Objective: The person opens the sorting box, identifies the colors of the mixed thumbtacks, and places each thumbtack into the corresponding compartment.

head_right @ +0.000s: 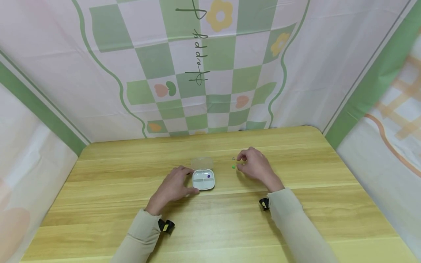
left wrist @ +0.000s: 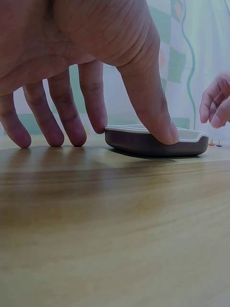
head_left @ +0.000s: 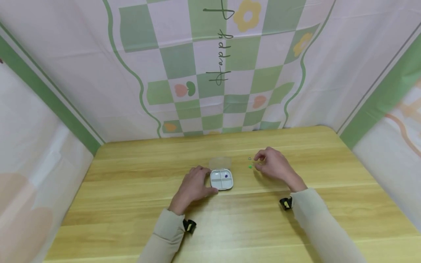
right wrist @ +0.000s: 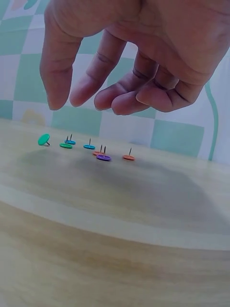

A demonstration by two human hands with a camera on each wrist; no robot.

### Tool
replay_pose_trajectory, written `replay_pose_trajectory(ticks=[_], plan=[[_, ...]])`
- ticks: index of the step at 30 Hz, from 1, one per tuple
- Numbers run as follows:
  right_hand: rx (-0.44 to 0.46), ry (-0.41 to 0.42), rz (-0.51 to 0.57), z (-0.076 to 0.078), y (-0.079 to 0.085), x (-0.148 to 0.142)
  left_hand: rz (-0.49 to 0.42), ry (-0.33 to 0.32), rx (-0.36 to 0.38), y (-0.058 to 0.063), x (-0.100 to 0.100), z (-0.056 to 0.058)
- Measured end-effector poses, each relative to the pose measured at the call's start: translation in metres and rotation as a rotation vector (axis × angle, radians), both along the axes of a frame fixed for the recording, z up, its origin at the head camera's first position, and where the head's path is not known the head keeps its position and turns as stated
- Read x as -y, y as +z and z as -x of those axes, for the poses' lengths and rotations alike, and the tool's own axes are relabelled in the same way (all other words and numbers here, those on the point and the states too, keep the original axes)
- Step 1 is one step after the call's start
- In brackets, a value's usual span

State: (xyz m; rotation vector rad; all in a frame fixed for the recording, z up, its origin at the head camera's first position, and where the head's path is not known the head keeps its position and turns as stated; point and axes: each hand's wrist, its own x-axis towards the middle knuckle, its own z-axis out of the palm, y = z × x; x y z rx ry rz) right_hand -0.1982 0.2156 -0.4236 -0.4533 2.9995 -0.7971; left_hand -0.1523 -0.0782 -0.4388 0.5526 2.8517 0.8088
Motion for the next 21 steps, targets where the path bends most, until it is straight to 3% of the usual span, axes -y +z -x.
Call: replay_pose_trajectory(ticks=[9,21], plan=[[-0.009,0.059,-0.048,0.0025,-0.0007,0.0011,0.002,0.002,0.003,-0.0002,0.0002,-0.0003],[-0.035,0.128,-0.192,0.0054,-0.0037,0.007,0.003,0.004,0.006,0.0001,0.0002,-0.0004]])
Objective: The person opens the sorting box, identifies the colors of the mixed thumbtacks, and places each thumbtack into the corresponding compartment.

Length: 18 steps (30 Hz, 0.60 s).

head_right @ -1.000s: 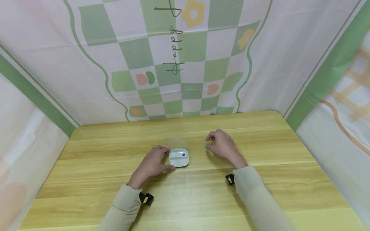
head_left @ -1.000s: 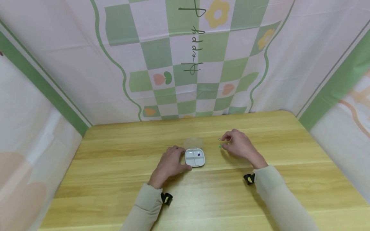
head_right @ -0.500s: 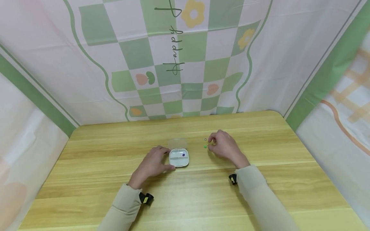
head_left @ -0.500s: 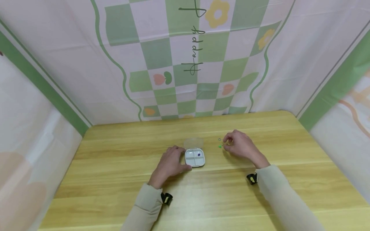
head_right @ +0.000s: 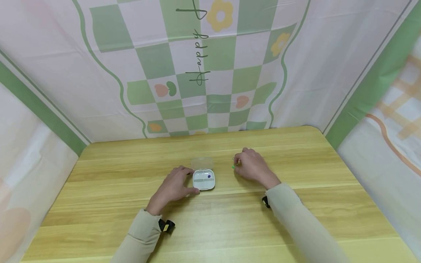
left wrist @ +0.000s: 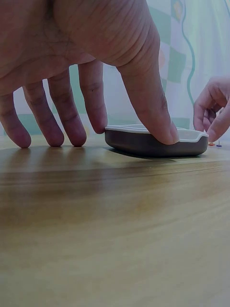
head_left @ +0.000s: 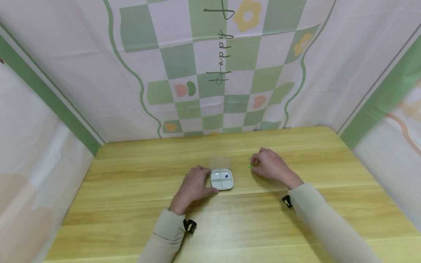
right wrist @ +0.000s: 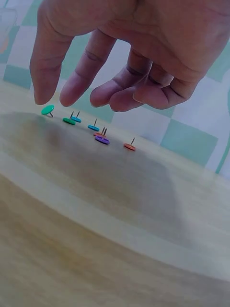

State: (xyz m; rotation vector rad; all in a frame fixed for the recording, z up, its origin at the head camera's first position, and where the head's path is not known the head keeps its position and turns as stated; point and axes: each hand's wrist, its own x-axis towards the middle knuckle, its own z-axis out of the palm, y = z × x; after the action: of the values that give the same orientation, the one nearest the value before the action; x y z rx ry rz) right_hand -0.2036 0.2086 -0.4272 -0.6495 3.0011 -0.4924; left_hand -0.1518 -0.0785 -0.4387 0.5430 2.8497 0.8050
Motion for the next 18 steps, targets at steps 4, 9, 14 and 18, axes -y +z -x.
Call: replay_pose_trajectory(ticks=[4,9,14,18], plan=[[-0.013,0.013,-0.033,0.0017,-0.0006,0.0021,0.001,0.0,0.002,-0.0001,0.0,0.0005],[-0.018,0.013,-0.057,0.0033,-0.0032,0.0033,-0.006,0.0,0.005,0.0004,-0.0003,0.0002],[-0.028,0.019,-0.067,0.0038,-0.004,0.0047,-0.006,0.001,0.005,0.0007,-0.0003,-0.0001],[-0.034,0.023,-0.079,0.0035,-0.0031,0.0061,-0.002,0.001,0.0,0.0,-0.0002,-0.0002]])
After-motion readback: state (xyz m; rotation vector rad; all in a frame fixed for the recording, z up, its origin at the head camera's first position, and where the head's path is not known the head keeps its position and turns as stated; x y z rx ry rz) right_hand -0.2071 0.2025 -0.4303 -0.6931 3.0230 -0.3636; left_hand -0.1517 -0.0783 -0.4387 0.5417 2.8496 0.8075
